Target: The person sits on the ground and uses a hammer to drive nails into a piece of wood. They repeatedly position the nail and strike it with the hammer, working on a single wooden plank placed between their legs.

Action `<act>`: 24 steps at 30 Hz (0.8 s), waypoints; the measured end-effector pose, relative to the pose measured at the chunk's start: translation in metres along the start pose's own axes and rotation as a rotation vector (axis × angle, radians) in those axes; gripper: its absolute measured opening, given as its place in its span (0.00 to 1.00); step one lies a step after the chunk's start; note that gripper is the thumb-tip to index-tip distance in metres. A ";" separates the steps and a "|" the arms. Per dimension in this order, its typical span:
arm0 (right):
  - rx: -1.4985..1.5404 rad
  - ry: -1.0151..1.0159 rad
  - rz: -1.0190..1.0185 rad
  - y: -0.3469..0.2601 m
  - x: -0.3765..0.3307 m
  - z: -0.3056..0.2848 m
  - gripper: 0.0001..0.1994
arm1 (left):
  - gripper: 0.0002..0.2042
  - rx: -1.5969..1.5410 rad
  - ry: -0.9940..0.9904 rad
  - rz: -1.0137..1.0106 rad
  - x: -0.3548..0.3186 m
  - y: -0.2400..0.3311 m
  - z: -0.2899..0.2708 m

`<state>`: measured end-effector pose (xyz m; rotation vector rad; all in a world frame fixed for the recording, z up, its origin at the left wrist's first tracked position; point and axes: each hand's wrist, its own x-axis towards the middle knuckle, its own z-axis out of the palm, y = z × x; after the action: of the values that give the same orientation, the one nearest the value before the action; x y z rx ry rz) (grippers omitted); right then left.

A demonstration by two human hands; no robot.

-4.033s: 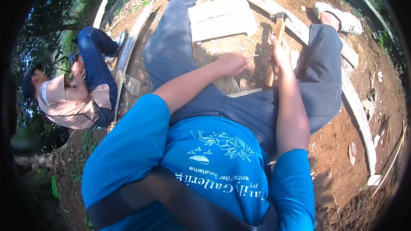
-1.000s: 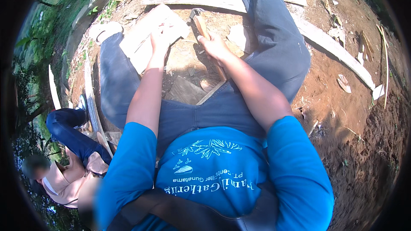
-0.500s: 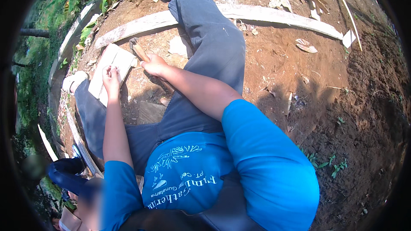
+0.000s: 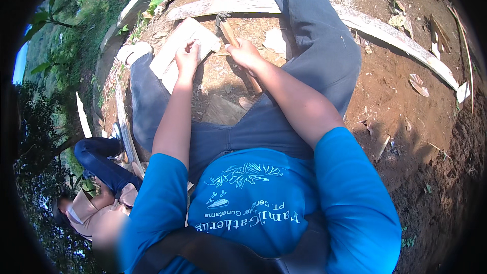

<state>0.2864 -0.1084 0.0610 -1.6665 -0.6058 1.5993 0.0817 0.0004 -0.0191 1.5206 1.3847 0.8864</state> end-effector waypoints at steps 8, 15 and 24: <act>0.009 -0.014 -0.013 0.008 0.009 0.000 0.15 | 0.10 0.003 0.036 -0.052 0.014 -0.006 0.017; 0.013 -0.027 0.003 0.014 0.014 -0.001 0.15 | 0.09 -0.080 0.068 -0.146 0.025 -0.004 0.028; 0.015 -0.022 0.008 0.008 0.011 0.001 0.14 | 0.10 0.057 0.055 -0.128 0.023 -0.007 0.026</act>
<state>0.2853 -0.1048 0.0475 -1.6442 -0.5976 1.6256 0.1056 0.0200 -0.0361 1.4418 1.5408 0.8206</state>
